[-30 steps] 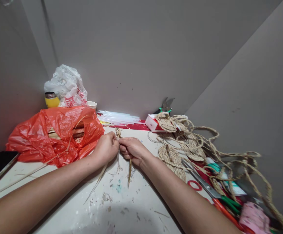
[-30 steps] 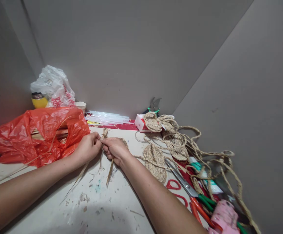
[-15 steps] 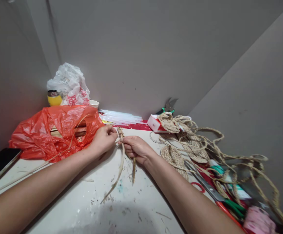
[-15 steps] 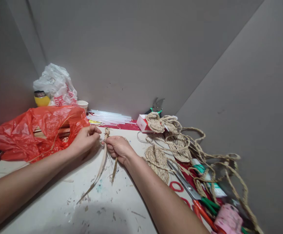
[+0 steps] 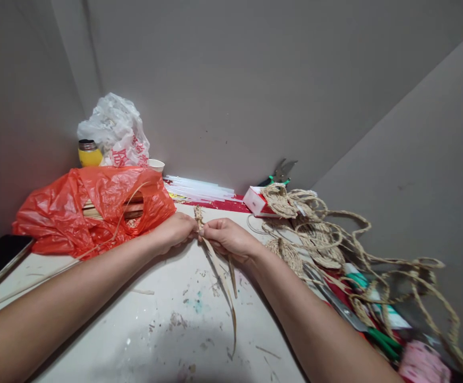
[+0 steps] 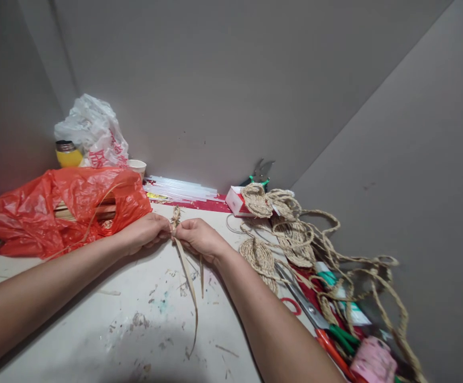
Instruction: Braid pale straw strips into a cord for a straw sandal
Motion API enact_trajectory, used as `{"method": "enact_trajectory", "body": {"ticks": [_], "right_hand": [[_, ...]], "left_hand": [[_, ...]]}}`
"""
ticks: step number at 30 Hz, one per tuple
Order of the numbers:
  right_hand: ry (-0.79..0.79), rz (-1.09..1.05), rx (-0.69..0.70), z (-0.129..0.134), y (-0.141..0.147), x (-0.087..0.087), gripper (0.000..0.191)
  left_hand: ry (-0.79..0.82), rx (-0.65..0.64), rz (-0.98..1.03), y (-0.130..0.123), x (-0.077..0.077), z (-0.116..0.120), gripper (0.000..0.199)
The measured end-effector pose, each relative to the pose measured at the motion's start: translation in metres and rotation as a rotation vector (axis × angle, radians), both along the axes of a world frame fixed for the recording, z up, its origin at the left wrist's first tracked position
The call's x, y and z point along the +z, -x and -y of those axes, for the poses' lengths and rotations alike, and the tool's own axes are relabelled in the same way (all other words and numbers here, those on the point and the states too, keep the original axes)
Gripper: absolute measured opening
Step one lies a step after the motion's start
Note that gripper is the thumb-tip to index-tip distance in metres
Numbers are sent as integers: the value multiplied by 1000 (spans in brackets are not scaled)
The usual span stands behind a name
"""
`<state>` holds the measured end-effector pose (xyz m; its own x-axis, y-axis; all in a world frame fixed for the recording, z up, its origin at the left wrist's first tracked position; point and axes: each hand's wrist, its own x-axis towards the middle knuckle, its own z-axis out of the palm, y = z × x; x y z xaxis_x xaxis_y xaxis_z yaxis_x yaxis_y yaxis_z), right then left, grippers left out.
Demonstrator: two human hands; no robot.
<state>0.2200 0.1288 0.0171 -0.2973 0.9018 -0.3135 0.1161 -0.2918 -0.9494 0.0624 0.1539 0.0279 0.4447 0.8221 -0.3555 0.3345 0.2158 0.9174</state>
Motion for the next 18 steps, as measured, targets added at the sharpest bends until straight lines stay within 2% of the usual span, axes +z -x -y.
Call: {"method": "enact_trajectory", "body": {"ticks": [3,11,18], "right_hand": [[-51,135,3,1,-1,0,20],[-318,432,55,1,-2,0,15],[-407,522,94,2,-3,3,19]], "left_hand": [[-7,9,-40,-1,2,0,24],[-1,-49,-43,2,2,-1,24],[39,-86,23,4,2,-4,22]]}}
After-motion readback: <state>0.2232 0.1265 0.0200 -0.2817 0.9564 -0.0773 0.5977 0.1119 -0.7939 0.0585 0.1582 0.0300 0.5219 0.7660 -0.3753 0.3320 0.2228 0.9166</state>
